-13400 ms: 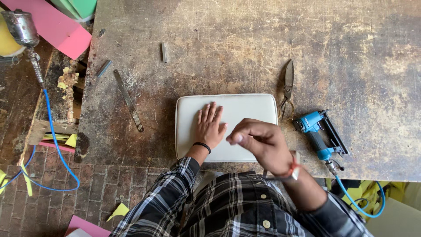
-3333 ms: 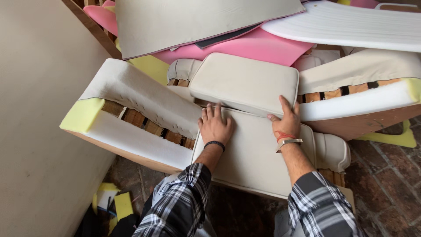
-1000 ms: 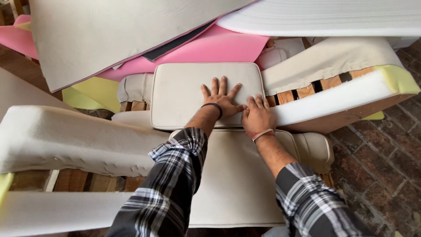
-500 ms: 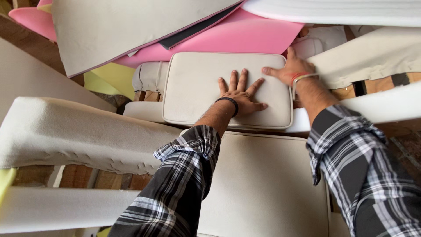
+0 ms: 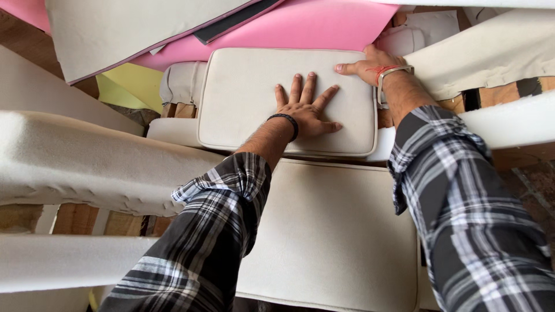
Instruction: The person works on a fabric-covered foam cushion at a workbench, using a pneumatic nail gun to staple the fabric-covered edge to a wooden backing board, then trims excess fabric with scissors. They then place the finished cushion onto a sofa frame, align it, and staple it in place with the nail gun.
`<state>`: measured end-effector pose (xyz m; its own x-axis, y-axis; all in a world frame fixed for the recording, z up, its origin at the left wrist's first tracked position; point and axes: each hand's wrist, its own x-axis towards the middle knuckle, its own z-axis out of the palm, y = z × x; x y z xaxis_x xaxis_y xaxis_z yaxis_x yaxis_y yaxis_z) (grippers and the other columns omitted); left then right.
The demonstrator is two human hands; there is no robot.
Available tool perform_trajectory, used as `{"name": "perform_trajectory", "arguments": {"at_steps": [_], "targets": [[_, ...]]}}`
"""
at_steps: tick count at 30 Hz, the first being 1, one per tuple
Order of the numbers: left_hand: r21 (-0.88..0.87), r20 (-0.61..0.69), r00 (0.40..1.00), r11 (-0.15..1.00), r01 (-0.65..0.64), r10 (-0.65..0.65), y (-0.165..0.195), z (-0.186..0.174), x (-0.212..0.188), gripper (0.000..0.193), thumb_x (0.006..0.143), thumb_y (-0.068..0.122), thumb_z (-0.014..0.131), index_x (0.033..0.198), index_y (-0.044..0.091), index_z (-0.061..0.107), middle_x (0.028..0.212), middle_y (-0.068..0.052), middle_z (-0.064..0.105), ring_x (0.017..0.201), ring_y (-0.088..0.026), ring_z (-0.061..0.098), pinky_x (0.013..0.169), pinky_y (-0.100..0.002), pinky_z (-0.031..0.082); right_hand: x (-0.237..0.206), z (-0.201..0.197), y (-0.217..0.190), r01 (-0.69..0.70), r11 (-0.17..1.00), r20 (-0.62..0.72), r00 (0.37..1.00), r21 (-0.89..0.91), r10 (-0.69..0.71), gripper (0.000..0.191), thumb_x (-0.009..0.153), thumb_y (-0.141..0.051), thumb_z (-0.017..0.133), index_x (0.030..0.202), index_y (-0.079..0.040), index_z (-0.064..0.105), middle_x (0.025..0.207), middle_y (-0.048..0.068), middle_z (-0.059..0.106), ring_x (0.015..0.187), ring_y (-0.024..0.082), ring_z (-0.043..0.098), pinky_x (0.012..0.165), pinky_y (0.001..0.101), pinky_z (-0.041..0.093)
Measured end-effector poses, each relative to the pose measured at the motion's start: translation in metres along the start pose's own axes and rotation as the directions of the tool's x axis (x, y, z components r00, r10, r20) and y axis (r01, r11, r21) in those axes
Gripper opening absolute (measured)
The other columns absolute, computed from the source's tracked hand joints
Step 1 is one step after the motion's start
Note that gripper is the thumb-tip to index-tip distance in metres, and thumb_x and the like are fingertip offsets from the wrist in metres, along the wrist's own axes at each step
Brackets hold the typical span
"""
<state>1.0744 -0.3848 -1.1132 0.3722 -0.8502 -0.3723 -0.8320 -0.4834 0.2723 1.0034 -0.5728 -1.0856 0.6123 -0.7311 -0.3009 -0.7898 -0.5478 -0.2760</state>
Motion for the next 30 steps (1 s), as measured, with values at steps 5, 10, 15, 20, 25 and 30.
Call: {"name": "perform_trajectory", "arguments": {"at_steps": [5,10,15,20,25,30], "targets": [[0.002,-0.028,1.0,1.0,0.01,-0.01,0.003,0.006,-0.004,0.097,0.08,0.083,0.051,0.161,0.049,0.01,0.172,-0.01,-0.013,0.156,-0.035,-0.021,0.119,-0.068,-0.016,0.001,0.002,0.007,0.028,0.999,-0.009,1.0,-0.034,-0.028,0.11,0.076,-0.085,0.061,0.156,-0.012,0.039,0.152,0.021,0.048,0.145,0.041,0.039,0.119,0.0524,0.029],[-0.003,-0.021,1.0,1.0,0.001,-0.001,0.003,0.001,-0.001,0.099,0.079,0.083,0.054,0.161,0.048,0.011,0.172,-0.011,-0.013,0.156,-0.035,-0.02,0.118,-0.068,-0.016,0.018,0.008,0.01,0.105,0.982,-0.06,0.992,-0.156,-0.115,0.103,0.085,-0.086,0.052,0.148,-0.005,0.047,0.14,0.024,0.059,0.136,0.044,0.049,0.115,0.0504,0.034],[-0.022,-0.026,1.0,1.0,-0.005,0.004,-0.002,0.0,0.004,0.099,0.079,0.082,0.055,0.161,0.047,0.012,0.172,-0.012,-0.012,0.156,-0.035,-0.019,0.118,-0.068,-0.015,0.023,0.023,0.012,0.195,0.964,-0.165,0.96,-0.179,-0.225,0.095,0.092,-0.084,0.046,0.142,-0.004,0.054,0.125,0.025,0.07,0.123,0.042,0.062,0.112,0.0487,0.038],[-0.018,-0.056,0.998,1.0,-0.015,0.014,-0.004,0.003,0.006,0.098,0.078,0.082,0.055,0.16,0.047,0.014,0.172,-0.011,-0.009,0.157,-0.035,-0.016,0.119,-0.068,-0.013,0.028,0.022,0.011,0.174,0.961,-0.174,0.961,-0.215,-0.213,0.093,0.092,-0.085,0.047,0.134,-0.003,0.059,0.125,0.025,0.068,0.121,0.045,0.058,0.107,0.0514,0.038],[-0.001,-0.138,0.99,0.999,-0.033,0.032,-0.009,0.015,-0.003,0.097,0.079,0.081,0.056,0.16,0.046,0.016,0.172,-0.011,-0.005,0.158,-0.035,-0.012,0.12,-0.067,-0.011,0.025,0.029,0.011,0.155,0.969,-0.179,0.965,-0.193,-0.191,0.095,0.09,-0.086,0.048,0.136,-0.004,0.06,0.126,0.026,0.067,0.123,0.044,0.058,0.105,0.0535,0.041],[-0.011,-0.158,0.987,1.0,-0.017,0.015,-0.015,0.023,-0.002,0.097,0.076,0.08,0.059,0.159,0.049,0.02,0.173,-0.009,-0.003,0.159,-0.033,-0.01,0.122,-0.064,-0.012,0.02,0.034,0.009,0.132,0.971,-0.172,0.971,-0.197,-0.167,0.096,0.089,-0.087,0.047,0.135,-0.004,0.061,0.125,0.025,0.067,0.123,0.042,0.06,0.106,0.0538,0.043]]}}
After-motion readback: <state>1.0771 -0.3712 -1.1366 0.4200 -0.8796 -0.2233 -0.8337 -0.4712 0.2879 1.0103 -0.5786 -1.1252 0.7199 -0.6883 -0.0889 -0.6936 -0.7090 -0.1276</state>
